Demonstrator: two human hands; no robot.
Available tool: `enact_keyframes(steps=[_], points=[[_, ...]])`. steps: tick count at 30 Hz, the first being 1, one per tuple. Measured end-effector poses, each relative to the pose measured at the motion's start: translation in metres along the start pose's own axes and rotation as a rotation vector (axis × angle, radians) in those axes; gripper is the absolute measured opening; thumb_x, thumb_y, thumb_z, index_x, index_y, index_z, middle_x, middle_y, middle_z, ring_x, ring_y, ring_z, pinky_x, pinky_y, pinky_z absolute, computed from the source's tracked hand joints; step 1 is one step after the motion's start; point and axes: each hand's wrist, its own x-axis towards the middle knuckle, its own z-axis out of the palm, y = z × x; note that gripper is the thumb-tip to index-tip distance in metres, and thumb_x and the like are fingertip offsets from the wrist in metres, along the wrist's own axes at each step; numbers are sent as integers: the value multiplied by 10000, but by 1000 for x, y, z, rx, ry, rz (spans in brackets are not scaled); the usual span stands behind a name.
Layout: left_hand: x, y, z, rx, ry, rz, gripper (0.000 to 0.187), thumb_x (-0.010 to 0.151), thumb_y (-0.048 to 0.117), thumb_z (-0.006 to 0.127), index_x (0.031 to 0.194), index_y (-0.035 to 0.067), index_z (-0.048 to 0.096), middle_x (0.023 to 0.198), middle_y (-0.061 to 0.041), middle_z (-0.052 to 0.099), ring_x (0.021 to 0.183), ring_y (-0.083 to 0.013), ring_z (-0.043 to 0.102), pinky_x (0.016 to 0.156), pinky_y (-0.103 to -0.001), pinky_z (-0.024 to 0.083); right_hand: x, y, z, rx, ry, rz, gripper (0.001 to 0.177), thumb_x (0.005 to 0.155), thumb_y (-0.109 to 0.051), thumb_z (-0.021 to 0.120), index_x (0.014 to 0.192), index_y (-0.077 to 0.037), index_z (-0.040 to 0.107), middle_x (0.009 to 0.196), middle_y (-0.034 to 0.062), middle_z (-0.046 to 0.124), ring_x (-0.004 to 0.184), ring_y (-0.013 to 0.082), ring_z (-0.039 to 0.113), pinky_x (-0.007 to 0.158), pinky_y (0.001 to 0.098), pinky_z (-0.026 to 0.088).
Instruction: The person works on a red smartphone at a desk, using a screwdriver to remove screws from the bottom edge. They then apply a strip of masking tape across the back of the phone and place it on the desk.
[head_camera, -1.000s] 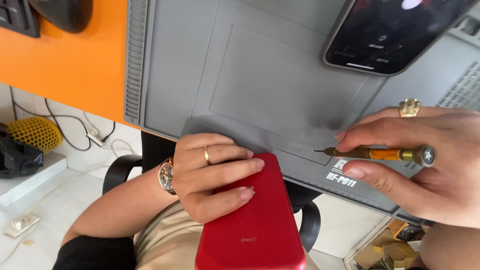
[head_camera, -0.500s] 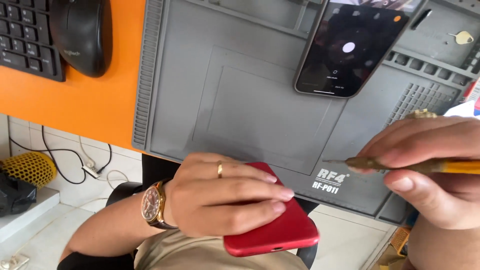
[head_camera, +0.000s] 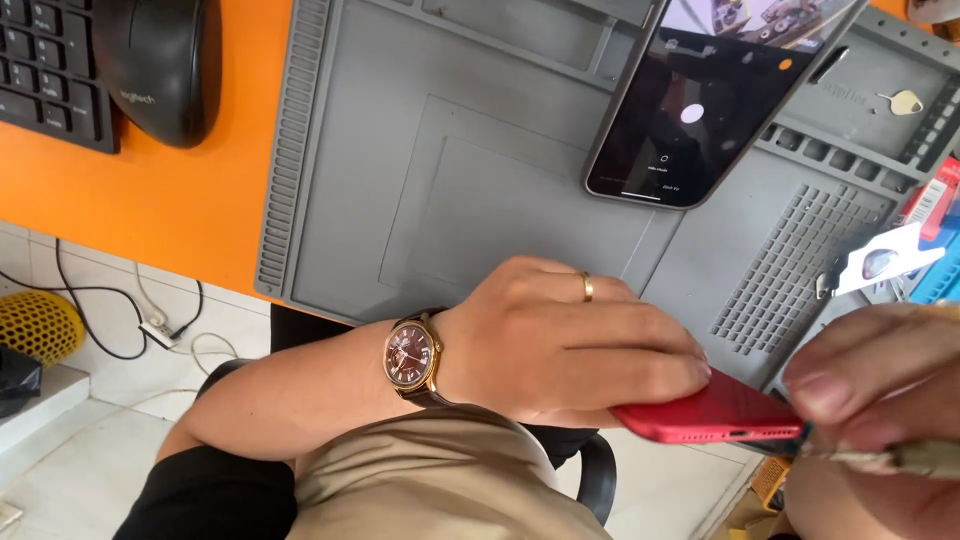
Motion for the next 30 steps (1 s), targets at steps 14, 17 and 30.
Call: enact_keyframes(steps=[14,17,30], points=[[-3,-1,5,-3,2,4,168,1139,128,589,1095,183,741,1030,67,749,741,-114,660,576,-284,318,31,-11,62,56,431,-162,674,1217,-623,377,677,-273,576,683,-134,665,678,-23,769,640,173,726],[-3,-2,5,-2,3,5,157,1131,124,599,1086,182,738,1022,68,749,730,-112,646,560,-291,294,28,-13,63,55,448,-161,537,1175,-543,408,745,-257,558,702,-140,666,704,-18,775,644,173,724],[-4,-2,5,-10,-10,6,177,1119,95,583,1097,186,733,1029,71,748,740,-115,671,557,-291,299,34,-31,71,-41,535,-29,701,1169,-530,352,587,-177,526,715,43,683,607,94,728,611,240,678]])
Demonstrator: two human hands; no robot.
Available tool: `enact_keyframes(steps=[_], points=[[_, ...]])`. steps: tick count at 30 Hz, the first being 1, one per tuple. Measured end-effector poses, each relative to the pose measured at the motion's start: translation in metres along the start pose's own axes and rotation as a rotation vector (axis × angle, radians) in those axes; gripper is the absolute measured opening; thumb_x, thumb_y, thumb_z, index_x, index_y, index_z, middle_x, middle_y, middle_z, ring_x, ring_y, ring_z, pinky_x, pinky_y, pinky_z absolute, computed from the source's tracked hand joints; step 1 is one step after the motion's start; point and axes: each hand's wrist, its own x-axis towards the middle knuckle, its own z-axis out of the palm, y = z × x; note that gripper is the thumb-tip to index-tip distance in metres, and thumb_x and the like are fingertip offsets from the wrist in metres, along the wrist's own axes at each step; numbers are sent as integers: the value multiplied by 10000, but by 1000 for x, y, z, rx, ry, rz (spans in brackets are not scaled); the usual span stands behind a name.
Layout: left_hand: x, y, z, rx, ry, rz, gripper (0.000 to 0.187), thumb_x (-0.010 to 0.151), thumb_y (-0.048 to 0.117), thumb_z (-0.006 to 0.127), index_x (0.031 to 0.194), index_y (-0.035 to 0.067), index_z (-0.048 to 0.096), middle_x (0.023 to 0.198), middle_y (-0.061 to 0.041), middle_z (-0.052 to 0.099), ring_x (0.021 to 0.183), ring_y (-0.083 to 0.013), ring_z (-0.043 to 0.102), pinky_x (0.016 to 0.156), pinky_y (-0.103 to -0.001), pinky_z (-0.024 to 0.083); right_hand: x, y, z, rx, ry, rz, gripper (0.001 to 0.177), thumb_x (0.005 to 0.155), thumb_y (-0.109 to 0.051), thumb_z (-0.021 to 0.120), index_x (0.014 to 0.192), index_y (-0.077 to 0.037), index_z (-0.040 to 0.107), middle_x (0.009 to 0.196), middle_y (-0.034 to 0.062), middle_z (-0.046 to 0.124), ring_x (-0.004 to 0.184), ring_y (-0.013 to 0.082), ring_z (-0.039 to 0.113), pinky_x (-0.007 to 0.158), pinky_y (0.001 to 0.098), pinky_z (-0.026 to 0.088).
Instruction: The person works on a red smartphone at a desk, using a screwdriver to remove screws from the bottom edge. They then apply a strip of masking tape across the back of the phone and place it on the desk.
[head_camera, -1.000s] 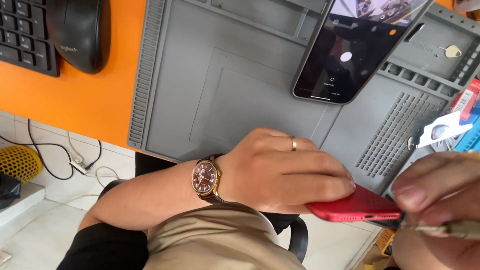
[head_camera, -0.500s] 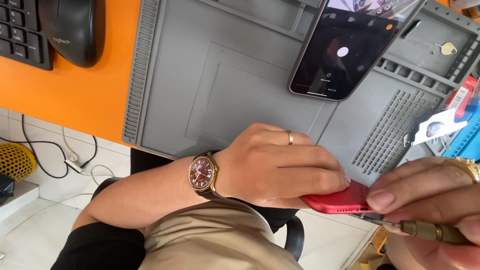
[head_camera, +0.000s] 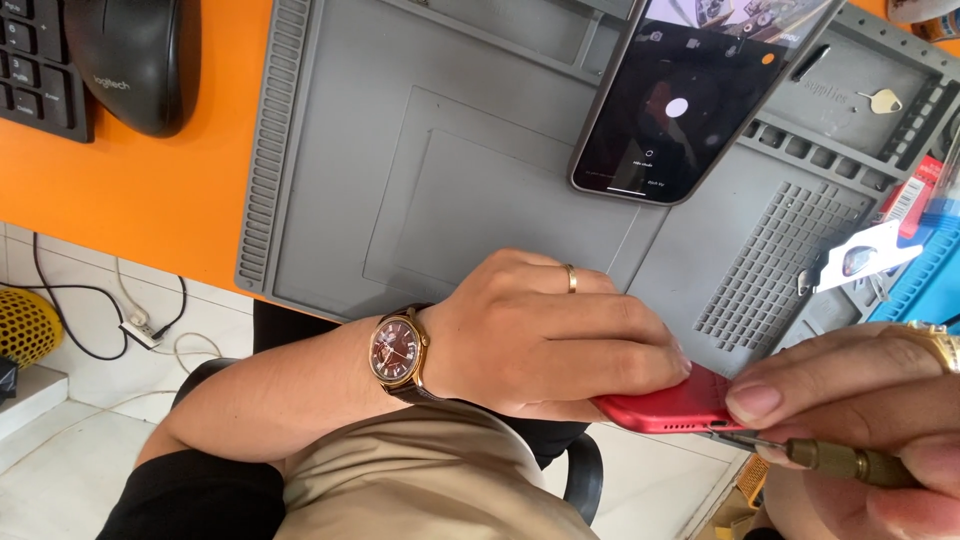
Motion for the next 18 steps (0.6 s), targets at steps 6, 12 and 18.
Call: enact_keyframes(steps=[6,12,18], points=[[0,0,0,-12,-5,3,172,1109,85,596,1092,186,735,1027,71,745,719,-113,628,558,-296,287,34,-24,-51,-159,-563,243,708,1059,-428,300,719,-74,810,991,43,873,863,65,907,761,205,764],[-1,0,2,12,-24,6,145,1119,131,607,1090,206,728,1038,87,745,706,-112,592,547,-307,264,5,1,-97,-111,-780,505,440,912,-354,639,1139,-43,851,1225,-53,943,1047,-51,933,861,94,772],[2,-1,0,-7,-34,35,177,1168,197,558,1110,182,724,1041,63,748,724,-117,630,554,-313,276,15,-11,-83,-148,-727,432,473,999,-349,496,1017,-66,874,1184,-42,921,1012,-39,925,819,106,767]])
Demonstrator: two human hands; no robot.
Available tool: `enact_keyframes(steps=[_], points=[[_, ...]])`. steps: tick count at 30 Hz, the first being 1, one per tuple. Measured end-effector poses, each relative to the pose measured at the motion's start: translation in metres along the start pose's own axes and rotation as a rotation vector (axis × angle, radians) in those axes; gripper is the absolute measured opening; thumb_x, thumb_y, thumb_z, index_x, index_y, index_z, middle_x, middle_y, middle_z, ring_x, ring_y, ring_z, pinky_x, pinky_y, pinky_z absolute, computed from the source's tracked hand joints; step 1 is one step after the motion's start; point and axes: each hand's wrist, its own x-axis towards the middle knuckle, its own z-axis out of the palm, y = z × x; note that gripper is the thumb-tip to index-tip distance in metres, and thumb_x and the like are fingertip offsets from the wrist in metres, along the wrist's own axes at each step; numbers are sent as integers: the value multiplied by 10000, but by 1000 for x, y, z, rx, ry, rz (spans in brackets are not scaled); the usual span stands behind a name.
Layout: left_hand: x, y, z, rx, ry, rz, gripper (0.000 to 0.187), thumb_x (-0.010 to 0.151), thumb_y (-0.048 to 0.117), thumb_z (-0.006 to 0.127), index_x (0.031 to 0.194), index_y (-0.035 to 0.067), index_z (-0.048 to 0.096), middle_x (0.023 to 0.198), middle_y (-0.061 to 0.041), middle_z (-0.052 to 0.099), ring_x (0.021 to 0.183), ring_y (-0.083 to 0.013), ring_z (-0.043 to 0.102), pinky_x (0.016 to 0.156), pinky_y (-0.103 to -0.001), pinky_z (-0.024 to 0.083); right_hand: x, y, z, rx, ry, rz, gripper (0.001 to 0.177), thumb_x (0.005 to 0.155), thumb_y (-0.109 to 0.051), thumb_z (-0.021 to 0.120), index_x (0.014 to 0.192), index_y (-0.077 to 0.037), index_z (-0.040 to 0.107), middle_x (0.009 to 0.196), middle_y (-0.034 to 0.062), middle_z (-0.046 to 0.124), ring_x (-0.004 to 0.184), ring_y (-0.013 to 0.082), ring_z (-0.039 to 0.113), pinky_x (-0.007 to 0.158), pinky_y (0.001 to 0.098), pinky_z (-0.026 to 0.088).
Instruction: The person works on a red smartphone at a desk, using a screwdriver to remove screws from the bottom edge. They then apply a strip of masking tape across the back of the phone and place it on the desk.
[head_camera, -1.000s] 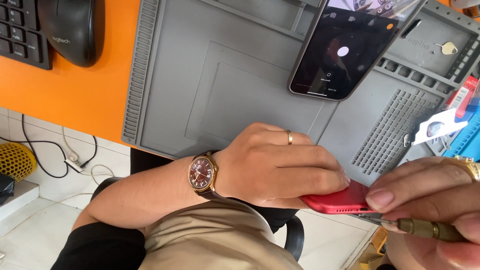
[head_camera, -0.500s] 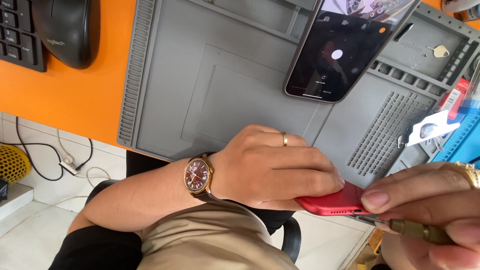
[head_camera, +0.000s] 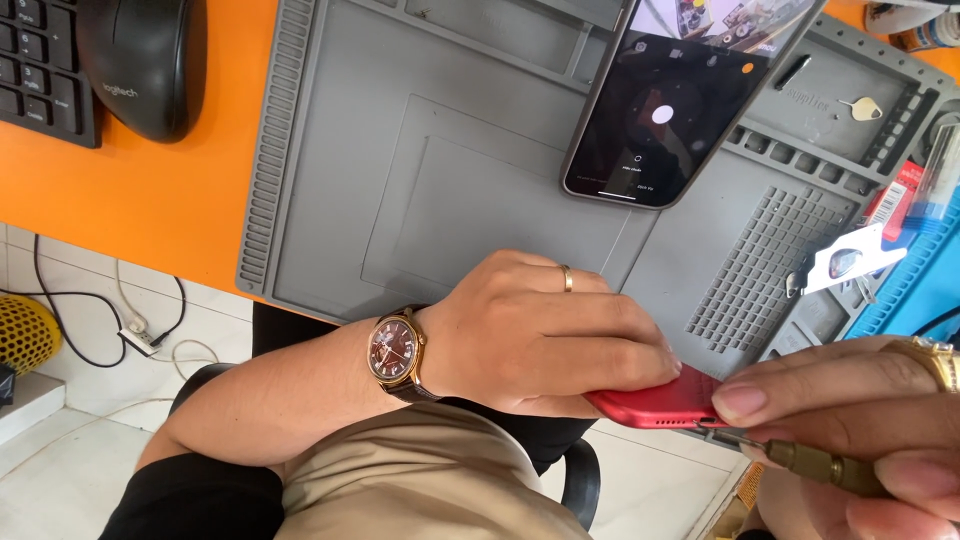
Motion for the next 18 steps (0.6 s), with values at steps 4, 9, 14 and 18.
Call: enact_keyframes(steps=[4,9,14,18], points=[[-1,0,0,-20,-6,-4,136,1157,184,594,1117,178,724,1047,59,757,727,-121,638,552,-315,285,4,-1,-4,-27,51,-77,486,998,-375,472,987,-68,849,1161,-28,902,972,-23,927,796,114,768],[0,0,-1,-40,-7,-9,190,1173,202,551,1106,170,726,1047,53,742,708,-133,595,548,-322,284,-2,9,-18,84,-145,76,469,941,-347,620,1202,-58,880,1327,-27,950,1156,-17,942,938,143,745],[6,2,-7,19,-70,-11,224,1188,258,505,1085,192,692,980,46,663,703,-155,531,527,-330,255,-3,-6,-22,407,-16,522,655,824,-429,766,1308,-13,911,976,76,1109,679,100,966,627,212,655],[15,5,-23,38,-253,-70,188,1181,353,560,1116,197,643,941,29,610,702,-195,573,486,-367,359,8,-13,0,104,151,126,848,947,-695,425,846,13,880,1173,110,909,897,158,952,684,224,771]])
